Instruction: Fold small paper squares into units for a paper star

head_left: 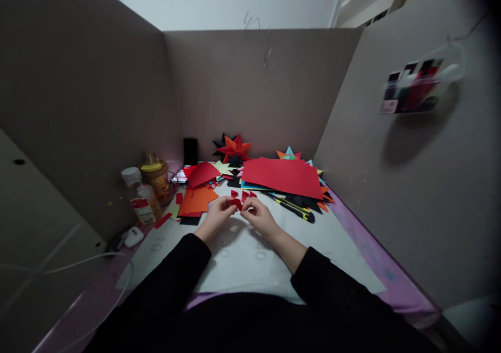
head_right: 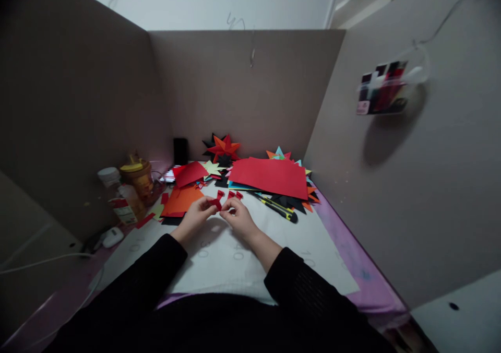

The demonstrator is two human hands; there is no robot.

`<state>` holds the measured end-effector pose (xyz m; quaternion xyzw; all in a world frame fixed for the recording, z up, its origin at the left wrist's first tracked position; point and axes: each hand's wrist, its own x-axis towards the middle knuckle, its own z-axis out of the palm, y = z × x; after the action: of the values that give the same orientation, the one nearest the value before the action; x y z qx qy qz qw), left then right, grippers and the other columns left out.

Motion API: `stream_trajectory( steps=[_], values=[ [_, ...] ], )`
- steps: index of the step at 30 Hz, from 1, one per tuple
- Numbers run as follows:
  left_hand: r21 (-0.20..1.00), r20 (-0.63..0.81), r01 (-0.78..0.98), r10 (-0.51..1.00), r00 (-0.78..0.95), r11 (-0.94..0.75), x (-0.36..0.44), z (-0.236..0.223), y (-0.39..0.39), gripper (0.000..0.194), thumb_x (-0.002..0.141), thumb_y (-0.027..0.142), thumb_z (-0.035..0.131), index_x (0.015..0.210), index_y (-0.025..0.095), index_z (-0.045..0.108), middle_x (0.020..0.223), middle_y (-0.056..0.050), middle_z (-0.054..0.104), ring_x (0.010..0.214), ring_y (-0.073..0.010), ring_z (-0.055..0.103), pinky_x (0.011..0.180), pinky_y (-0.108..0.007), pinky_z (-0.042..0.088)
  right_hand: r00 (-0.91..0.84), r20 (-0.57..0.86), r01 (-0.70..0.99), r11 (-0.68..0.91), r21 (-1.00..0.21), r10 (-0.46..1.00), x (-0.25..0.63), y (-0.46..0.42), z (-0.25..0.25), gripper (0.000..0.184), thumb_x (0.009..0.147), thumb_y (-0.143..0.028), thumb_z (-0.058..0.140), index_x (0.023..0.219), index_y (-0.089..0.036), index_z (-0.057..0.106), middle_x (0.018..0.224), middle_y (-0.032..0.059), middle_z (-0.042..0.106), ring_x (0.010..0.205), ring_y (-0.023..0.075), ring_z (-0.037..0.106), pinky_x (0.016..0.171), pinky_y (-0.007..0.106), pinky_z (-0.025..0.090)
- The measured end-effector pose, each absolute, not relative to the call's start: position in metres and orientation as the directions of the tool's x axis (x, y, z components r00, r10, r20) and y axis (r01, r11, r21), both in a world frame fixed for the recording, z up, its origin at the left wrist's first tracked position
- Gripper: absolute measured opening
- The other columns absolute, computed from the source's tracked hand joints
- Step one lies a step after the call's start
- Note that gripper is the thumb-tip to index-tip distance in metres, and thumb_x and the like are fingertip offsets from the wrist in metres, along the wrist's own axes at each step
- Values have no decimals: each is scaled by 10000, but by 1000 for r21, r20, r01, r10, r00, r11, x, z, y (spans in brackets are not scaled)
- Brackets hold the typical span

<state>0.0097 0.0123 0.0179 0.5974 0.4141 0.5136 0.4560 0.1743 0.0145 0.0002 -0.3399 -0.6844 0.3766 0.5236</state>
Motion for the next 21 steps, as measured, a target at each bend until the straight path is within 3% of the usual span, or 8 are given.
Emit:
stream_trajectory(
  steps=[5,10,21],
  values=[
    [983,182,-34,971,154,-179,12,15,13,281,679,212,664,926,164,539,624,48,564,545,-105,535,552,-227,396,-201,466,114,493,-863,862,175,13,4,84,756,-253,631,700,-196,605,823,20,560,807,170,549,674,276,436],
    [984,167,-88,966,197,-152,14,13,12,337,678,238,692,960,158,527,597,42,568,517,-109,535,531,-228,387,-173,475,157,501,-851,863,176,16,0,65,764,-232,608,721,-196,640,841,35,574,822,177,559,679,283,441],
    [984,166,-95,970,178,-151,15,13,11,363,680,271,748,965,165,551,802,-25,641,666,-134,617,643,-265,464,-152,436,170,458,-873,887,175,16,-1,136,749,-325,654,747,-191,636,793,30,622,747,175,579,642,279,447]
  ],
)
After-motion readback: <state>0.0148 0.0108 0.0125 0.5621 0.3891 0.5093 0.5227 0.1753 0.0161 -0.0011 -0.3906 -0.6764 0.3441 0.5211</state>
